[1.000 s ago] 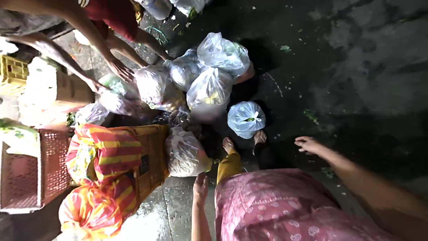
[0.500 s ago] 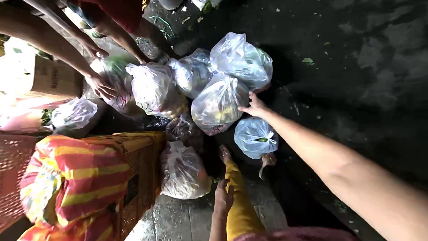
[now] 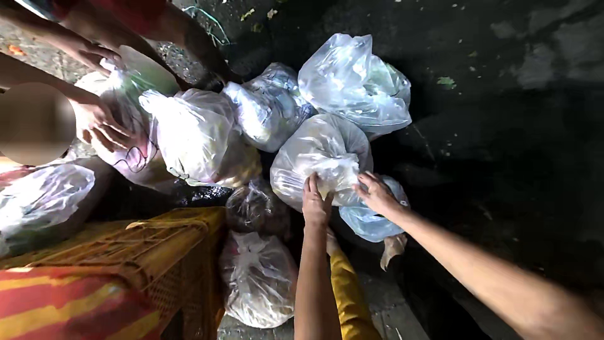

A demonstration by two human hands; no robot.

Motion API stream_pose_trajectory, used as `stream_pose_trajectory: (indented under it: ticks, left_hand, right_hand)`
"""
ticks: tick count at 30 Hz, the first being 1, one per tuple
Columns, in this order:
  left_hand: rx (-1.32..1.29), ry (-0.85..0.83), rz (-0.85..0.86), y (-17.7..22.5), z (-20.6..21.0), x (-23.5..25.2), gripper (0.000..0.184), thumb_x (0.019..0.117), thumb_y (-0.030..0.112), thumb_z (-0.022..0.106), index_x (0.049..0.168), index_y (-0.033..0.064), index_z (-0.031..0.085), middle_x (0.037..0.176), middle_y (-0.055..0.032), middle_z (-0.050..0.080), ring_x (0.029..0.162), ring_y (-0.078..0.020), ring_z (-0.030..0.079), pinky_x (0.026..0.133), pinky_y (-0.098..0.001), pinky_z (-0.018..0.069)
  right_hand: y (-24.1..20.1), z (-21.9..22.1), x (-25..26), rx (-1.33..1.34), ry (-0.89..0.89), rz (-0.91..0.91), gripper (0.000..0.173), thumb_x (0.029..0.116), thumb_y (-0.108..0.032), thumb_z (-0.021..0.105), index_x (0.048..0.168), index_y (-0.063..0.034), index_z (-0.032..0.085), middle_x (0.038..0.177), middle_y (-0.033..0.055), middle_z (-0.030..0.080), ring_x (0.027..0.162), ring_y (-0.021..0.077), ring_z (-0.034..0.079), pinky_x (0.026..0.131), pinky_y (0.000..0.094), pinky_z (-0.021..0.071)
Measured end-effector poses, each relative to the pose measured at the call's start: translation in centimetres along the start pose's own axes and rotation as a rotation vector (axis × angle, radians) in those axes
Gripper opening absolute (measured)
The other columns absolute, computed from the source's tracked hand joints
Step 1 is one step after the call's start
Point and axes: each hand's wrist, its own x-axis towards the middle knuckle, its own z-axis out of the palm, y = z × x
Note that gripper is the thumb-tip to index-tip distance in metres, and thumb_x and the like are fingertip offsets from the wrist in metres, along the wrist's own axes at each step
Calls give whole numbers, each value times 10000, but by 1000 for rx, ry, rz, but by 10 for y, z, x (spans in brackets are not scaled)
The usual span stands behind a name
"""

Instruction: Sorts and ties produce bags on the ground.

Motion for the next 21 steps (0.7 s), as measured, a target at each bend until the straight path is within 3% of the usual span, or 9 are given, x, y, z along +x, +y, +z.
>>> stream_pose_trajectory:
  ticks: [4, 6, 9, 11, 13, 16, 17, 19, 21]
  left_hand:
    - [25, 15, -120, -20, -2, -2, 306, 1042, 132, 551, 1267, -54, 643, 1332, -269, 602, 1200, -366, 634, 1040, -477, 507]
    - [53, 27, -86, -19, -14, 0, 294, 1046, 135, 542, 1234, -54, 665, 1295, -262, 630, 1204, -360, 633, 1055, -469, 495]
    - [132, 75, 70, -9, -16, 0, 284, 1006, 175, 593, 1197, 8, 721, 1325, -224, 640, 1310, -385, 552, 1115, -487, 438]
    - [115, 65, 99, -2, -10, -5, 309, 982, 204, 625, 1214, 18, 711, 1377, -228, 605, 1358, -385, 511, 1139, -472, 421]
    - [65, 8, 43, 6, 0, -16, 427, 973, 248, 653, 1328, 12, 628, 1410, -236, 570, 1359, -371, 510, 1139, -453, 424]
    - [-17, -16, 24, 6, 32, -28, 648, 955, 254, 697, 1504, 17, 447, 1262, -217, 671, 1212, -343, 640, 1068, -469, 500]
    - [-28, -37, 32, 7, 41, -31, 703, 954, 259, 703, 1542, 20, 399, 1292, -224, 663, 1233, -355, 630, 1082, -490, 484]
    - [-36, 8, 70, 16, 50, -37, 656, 945, 256, 708, 1513, 34, 469, 1357, -229, 620, 1290, -385, 567, 1106, -520, 434]
    - [-55, 187, 150, 30, 49, -32, 560, 915, 248, 736, 1417, 49, 591, 1345, -227, 622, 1271, -406, 564, 1082, -526, 440]
  right_hand:
    - [-13, -17, 15, 176, 117, -75, 349, 1009, -171, 644, 1217, 109, 646, 1279, 303, 619, 1241, 407, 582, 1090, 514, 445]
    - [-25, -37, 27, 236, 209, -103, 313, 972, -106, 696, 1197, 104, 640, 1257, 294, 624, 1208, 401, 600, 1060, 531, 470]
    - [-17, -50, 41, 353, 303, -154, 263, 982, -124, 690, 1155, 59, 617, 1081, 225, 666, 950, 289, 658, 871, 466, 552]
    - [-7, -56, 42, 444, 245, -54, 283, 1027, -180, 621, 1208, 35, 587, 1095, 203, 643, 959, 253, 634, 884, 451, 536]
    - [10, -58, 39, 455, 187, 48, 340, 1041, -183, 591, 1308, 24, 555, 1218, 233, 625, 1073, 301, 633, 959, 496, 519]
    - [29, -59, 30, 386, 174, 138, 363, 1060, -188, 564, 1366, 6, 574, 1333, 252, 606, 1210, 340, 608, 1053, 531, 472]
    - [28, -61, 27, 364, 183, 139, 353, 1063, -189, 553, 1350, 14, 592, 1331, 254, 610, 1218, 334, 604, 1064, 527, 461]
    - [15, -67, 23, 305, 191, 69, 326, 1066, -157, 530, 1309, 50, 600, 1289, 266, 616, 1175, 323, 606, 1049, 510, 456]
    - [-4, -75, 28, 234, 201, -47, 305, 1067, -156, 530, 1269, 60, 605, 1232, 267, 629, 1111, 317, 624, 1017, 505, 477]
